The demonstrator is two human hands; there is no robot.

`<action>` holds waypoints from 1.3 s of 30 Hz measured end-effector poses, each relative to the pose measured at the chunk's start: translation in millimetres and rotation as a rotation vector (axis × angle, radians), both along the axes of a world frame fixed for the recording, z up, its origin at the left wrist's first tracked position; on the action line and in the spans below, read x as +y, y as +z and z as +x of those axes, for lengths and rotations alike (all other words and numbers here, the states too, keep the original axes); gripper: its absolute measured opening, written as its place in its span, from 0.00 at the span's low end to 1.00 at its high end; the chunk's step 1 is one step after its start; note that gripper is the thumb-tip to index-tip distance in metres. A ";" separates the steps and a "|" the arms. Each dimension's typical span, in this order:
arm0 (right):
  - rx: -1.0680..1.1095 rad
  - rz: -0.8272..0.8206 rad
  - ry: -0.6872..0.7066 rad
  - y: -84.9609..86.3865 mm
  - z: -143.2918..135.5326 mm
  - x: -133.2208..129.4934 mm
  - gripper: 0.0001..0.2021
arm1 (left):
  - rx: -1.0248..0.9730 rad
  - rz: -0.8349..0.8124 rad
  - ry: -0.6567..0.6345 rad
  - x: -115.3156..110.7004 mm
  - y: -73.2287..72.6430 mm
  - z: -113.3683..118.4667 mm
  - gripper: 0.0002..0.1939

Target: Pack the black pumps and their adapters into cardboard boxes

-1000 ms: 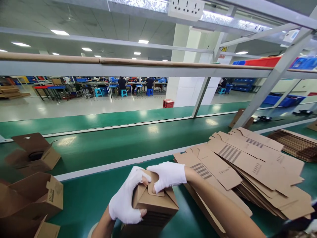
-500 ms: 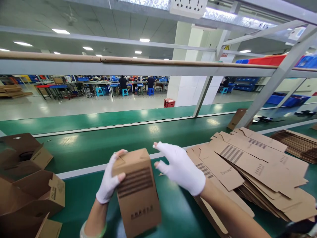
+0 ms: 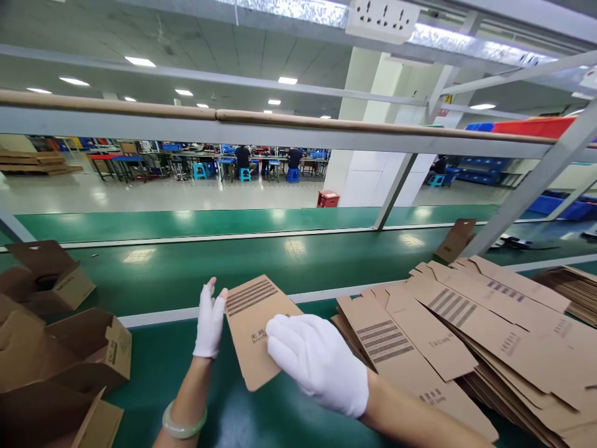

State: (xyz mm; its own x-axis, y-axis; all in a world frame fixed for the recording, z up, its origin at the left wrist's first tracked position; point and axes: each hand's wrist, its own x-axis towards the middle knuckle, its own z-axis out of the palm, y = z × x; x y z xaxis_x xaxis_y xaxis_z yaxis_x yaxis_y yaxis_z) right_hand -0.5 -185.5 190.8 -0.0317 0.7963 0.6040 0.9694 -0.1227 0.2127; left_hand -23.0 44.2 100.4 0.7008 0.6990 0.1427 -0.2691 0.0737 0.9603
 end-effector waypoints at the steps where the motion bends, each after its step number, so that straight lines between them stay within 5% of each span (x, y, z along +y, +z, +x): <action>1: 0.005 0.027 -0.024 2.7 1.2 0.1 0.10 | -0.025 0.116 -0.028 -1.0 4.0 -4.7 0.31; 6: -0.005 0.076 -0.089 9.3 7.6 9.7 0.12 | -0.213 0.692 -0.453 -6.2 23.9 -28.1 0.38; 10: -0.012 0.121 -0.113 9.7 7.5 20.5 0.12 | -0.256 0.739 -0.515 -9.5 30.3 -32.4 0.23; 13: 0.059 0.156 -0.100 11.0 6.7 29.9 0.13 | -0.142 0.686 -0.517 -8.0 30.8 -28.8 0.10; 16: 0.281 0.255 -0.099 13.0 19.9 38.0 0.13 | 0.083 0.674 -0.473 -0.7 24.9 -20.7 0.11; 19: 0.465 0.339 -0.270 8.2 50.8 42.4 0.15 | 0.275 0.612 -0.427 11.2 15.3 -13.6 0.13; 22: 0.637 0.172 -0.542 -12.9 80.7 42.6 0.20 | 0.377 0.566 -0.292 24.8 11.3 -18.3 0.18; 25: 0.831 -0.162 -0.650 -45.9 88.2 42.3 0.25 | 0.561 0.598 -0.056 36.1 17.2 -37.2 0.25; 28: 1.074 -0.410 -0.582 -72.4 73.2 46.6 0.30 | 0.762 0.698 -0.053 42.4 24.5 -55.3 0.23; 31: 1.340 -0.504 -0.461 -80.5 54.0 55.1 0.31 | 0.815 0.717 -0.260 46.4 22.6 -58.2 0.21; 35: 1.674 -0.358 -0.202 -86.0 48.3 60.2 0.33 | 0.727 0.623 -0.520 59.3 9.0 -49.5 0.20; 39: 1.935 -0.025 0.232 -120.5 60.3 56.9 0.34 | 0.592 0.496 -0.484 80.4 -3.6 -46.5 0.20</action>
